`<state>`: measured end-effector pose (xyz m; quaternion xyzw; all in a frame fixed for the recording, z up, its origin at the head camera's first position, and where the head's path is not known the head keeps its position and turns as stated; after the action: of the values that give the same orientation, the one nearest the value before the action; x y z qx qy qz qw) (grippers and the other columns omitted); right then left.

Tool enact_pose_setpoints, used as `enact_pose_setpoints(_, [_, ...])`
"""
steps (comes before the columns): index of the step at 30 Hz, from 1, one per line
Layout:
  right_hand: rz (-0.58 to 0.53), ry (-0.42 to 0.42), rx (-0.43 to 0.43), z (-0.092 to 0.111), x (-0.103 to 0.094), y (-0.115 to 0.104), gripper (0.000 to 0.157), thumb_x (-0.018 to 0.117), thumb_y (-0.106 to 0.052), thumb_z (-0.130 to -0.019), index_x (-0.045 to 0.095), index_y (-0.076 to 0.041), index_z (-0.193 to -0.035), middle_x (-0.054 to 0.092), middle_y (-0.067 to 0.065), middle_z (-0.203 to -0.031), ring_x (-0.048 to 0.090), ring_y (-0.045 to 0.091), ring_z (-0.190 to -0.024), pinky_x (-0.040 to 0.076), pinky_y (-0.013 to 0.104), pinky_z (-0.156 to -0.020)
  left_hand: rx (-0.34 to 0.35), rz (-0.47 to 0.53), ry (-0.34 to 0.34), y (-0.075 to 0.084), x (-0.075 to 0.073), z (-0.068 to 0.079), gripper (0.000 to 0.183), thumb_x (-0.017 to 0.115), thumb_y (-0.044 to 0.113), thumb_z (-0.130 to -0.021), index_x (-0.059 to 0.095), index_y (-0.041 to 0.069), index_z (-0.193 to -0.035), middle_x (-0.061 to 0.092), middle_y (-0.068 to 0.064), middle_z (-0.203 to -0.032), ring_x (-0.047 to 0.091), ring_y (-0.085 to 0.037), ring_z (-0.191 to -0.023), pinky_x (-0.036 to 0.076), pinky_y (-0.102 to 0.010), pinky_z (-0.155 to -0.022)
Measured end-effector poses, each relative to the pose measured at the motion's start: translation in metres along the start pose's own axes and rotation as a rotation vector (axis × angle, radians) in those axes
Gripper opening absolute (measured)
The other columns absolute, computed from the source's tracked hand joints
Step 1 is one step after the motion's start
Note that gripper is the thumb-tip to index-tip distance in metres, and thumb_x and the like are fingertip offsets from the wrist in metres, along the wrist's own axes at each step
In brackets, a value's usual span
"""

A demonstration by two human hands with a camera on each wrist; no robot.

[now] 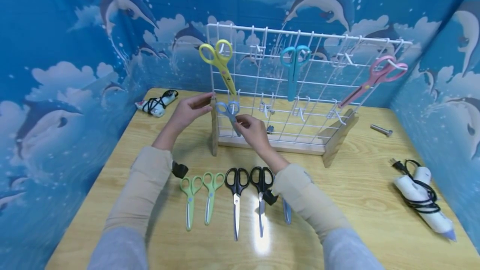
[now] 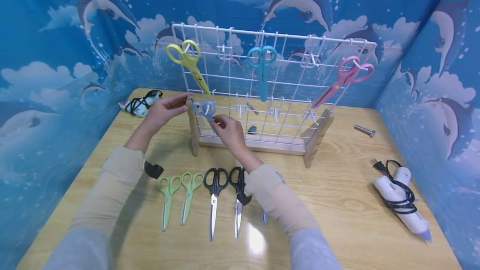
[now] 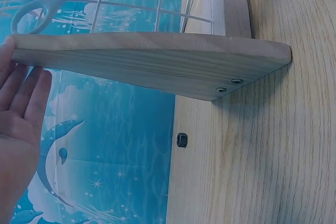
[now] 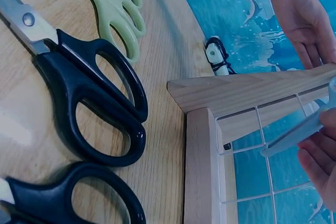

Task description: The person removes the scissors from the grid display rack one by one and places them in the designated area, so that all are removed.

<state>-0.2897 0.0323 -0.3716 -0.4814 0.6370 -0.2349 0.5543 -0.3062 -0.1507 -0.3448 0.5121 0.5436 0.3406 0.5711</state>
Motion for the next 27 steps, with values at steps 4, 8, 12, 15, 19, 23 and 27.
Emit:
enact_pose_setpoints(4, [0.039,0.013,-0.017,-0.001,0.002,-0.002,0.017,0.059,-0.014,-0.080,0.062,-0.004,-0.092,0.064,0.006,-0.081,0.059,0.013,-0.068,0.050,0.019,-0.062,-0.008,-0.007,-0.001,-0.003,0.000,-0.001,0.047,0.061,0.032,-0.075,0.048,0.026,-0.120,0.046,0.002,-0.125,0.043,-0.011,-0.113,0.041,-0.026,-0.090])
enact_pose_setpoints(8, [0.045,0.006,-0.016,0.001,0.002,-0.004,0.016,0.059,-0.016,-0.080,0.063,-0.005,-0.091,0.064,0.005,-0.081,0.059,0.012,-0.068,0.050,0.018,-0.061,0.001,0.002,0.001,-0.003,0.000,-0.001,0.047,0.061,0.032,-0.075,0.048,0.026,-0.119,0.046,0.002,-0.124,0.044,-0.011,-0.112,0.041,-0.026,-0.090])
enact_pose_setpoints(12, [0.023,-0.009,-0.032,0.004,0.000,-0.009,0.017,0.059,-0.017,-0.080,0.064,-0.005,-0.092,0.065,0.006,-0.082,0.059,0.012,-0.069,0.050,0.018,-0.062,0.014,0.024,-0.005,-0.002,0.000,-0.001,0.047,0.061,0.031,-0.075,0.048,0.024,-0.120,0.047,0.001,-0.124,0.043,-0.012,-0.112,0.041,-0.027,-0.090])
enact_pose_setpoints(15, [0.015,-0.020,-0.057,0.009,-0.003,-0.014,0.017,0.059,-0.017,-0.080,0.064,-0.005,-0.091,0.065,0.006,-0.083,0.060,0.012,-0.071,0.051,0.017,-0.063,0.014,0.032,-0.009,-0.002,0.001,-0.001,0.047,0.061,0.030,-0.076,0.048,0.024,-0.120,0.047,0.001,-0.124,0.043,-0.011,-0.112,0.041,-0.026,-0.090])
enact_pose_setpoints(19, [0.022,-0.028,-0.113,0.020,-0.008,-0.022,0.016,0.060,-0.016,-0.079,0.064,-0.005,-0.090,0.065,0.007,-0.084,0.061,0.012,-0.072,0.050,0.016,-0.063,0.007,0.029,-0.011,-0.002,0.001,-0.002,0.047,0.061,0.030,-0.075,0.048,0.024,-0.120,0.047,0.001,-0.124,0.043,-0.011,-0.112,0.041,-0.026,-0.090])
enact_pose_setpoints(23, [0.011,-0.054,-0.147,0.035,-0.012,-0.027,0.016,0.060,-0.016,-0.079,0.064,-0.005,-0.090,0.065,0.006,-0.085,0.061,0.012,-0.075,0.050,0.015,-0.065,-0.004,0.022,-0.009,-0.002,0.001,-0.002,0.048,0.062,0.030,-0.075,0.048,0.025,-0.120,0.046,0.001,-0.124,0.043,-0.011,-0.112,0.041,-0.025,-0.090])
enact_pose_setpoints(27, [-0.019,-0.082,-0.126,0.052,-0.020,-0.036,0.016,0.060,-0.016,-0.079,0.065,-0.004,-0.088,0.065,0.008,-0.086,0.062,0.013,-0.074,0.050,0.016,-0.065,-0.019,0.013,-0.004,-0.003,0.001,-0.001,0.048,0.062,0.032,-0.074,0.048,0.027,-0.120,0.045,0.002,-0.125,0.043,-0.011,-0.113,0.041,-0.024,-0.090])
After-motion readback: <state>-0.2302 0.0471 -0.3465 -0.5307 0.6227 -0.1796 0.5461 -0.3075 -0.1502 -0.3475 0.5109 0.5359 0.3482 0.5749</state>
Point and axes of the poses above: each hand's wrist, its own z-axis away from the middle knuckle, its own x-axis out of the palm, y = z × x, the point moved 7 cm from there along -z, towards the middle knuckle
